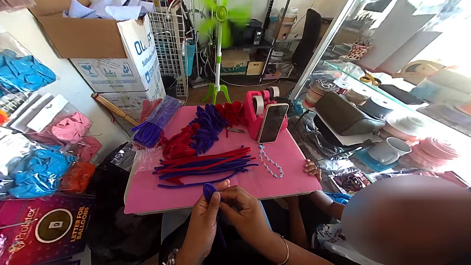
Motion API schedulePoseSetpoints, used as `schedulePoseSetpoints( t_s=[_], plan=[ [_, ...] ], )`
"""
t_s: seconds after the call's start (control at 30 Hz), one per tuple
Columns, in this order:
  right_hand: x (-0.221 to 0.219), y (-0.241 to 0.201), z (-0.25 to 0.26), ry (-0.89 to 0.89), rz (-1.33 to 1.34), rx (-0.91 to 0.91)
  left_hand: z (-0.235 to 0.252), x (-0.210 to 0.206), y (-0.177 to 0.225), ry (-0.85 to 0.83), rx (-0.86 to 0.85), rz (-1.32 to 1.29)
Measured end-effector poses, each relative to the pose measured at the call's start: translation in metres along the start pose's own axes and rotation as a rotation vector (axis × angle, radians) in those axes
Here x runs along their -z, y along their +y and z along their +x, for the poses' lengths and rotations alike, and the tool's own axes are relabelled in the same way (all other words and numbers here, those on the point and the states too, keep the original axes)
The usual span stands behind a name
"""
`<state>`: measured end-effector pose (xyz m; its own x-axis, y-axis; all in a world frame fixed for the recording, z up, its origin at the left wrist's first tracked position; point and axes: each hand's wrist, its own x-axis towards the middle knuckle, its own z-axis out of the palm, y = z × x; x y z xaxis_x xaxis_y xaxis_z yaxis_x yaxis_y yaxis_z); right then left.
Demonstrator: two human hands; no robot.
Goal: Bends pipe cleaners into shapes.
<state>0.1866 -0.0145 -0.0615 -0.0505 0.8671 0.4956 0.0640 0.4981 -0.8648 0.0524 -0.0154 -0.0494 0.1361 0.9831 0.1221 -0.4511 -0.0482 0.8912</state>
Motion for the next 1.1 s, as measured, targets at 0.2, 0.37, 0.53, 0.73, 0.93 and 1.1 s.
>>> schedulePoseSetpoints(
  t_s=[0.2,0.37,0.53,0.73,0.93,1.1],
  plan=[
    [0.004,-0.002,-0.003,-0.119,-0.05,-0.001,0.007,0.009,0.014,0.027,-0.008,0.0],
    [0.017,-0.008,0.012,-0.048,-0.122,0.059,0.008,0.017,0.034,-0.045,0.02,0.034],
    [0.019,-0.015,0.024,-0.042,-0.11,0.045,0.011,0.015,0.037,-0.023,0.116,-0.169],
    [0.006,-0.01,0.012,-0.093,0.075,-0.093,0.02,0.019,0.031,0.036,0.054,-0.446],
    [-0.005,-0.018,0.01,-0.147,0.379,-0.336,0.016,0.013,0.02,-0.036,-0.065,-0.366],
    [-0.006,-0.022,0.013,-0.093,0.452,-0.435,0.013,0.01,0.015,-0.102,-0.115,-0.231]
  ],
)
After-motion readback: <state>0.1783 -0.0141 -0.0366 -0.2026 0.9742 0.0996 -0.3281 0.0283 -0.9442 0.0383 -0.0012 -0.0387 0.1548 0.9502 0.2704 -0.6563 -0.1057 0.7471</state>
